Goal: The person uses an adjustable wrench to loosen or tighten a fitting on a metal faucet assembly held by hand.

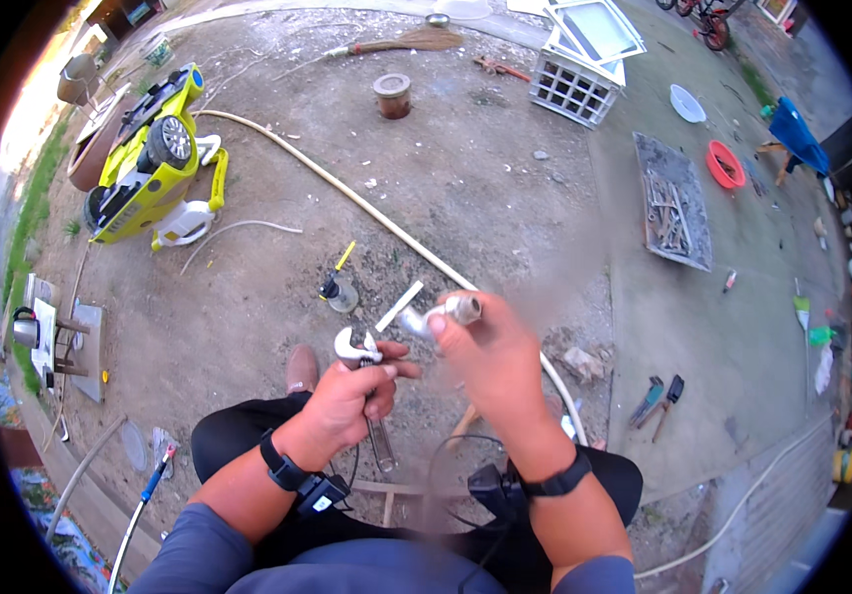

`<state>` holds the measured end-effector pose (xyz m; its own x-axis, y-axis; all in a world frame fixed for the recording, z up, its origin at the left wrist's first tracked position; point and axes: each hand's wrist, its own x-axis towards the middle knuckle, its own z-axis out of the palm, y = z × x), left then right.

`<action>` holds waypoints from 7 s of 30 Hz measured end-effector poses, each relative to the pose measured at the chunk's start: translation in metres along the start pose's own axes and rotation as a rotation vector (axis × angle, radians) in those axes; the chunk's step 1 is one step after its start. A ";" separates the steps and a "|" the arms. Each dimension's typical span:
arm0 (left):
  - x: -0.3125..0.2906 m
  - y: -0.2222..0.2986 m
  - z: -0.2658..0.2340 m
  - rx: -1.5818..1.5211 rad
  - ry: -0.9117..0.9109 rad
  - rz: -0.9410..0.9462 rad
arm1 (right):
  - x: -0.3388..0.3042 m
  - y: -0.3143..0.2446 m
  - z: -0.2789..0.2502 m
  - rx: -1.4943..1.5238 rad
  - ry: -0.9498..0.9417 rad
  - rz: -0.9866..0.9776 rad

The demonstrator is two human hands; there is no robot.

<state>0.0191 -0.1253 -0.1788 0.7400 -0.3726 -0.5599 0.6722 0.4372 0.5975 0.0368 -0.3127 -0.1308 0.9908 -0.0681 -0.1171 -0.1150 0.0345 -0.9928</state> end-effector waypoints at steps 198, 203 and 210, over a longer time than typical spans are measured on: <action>0.009 -0.022 -0.003 0.793 0.071 0.278 | 0.068 0.092 -0.204 0.282 0.576 0.323; 0.011 -0.020 0.000 0.573 0.097 0.244 | 0.020 0.119 -0.090 -0.004 -0.017 0.545; 0.014 -0.012 -0.012 0.137 0.203 0.165 | -0.039 0.133 0.010 -0.129 -0.787 0.219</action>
<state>0.0212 -0.1262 -0.2008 0.8293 -0.1285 -0.5439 0.5502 0.3584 0.7542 -0.0161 -0.2953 -0.2582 0.6998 0.6469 -0.3030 -0.2709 -0.1522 -0.9505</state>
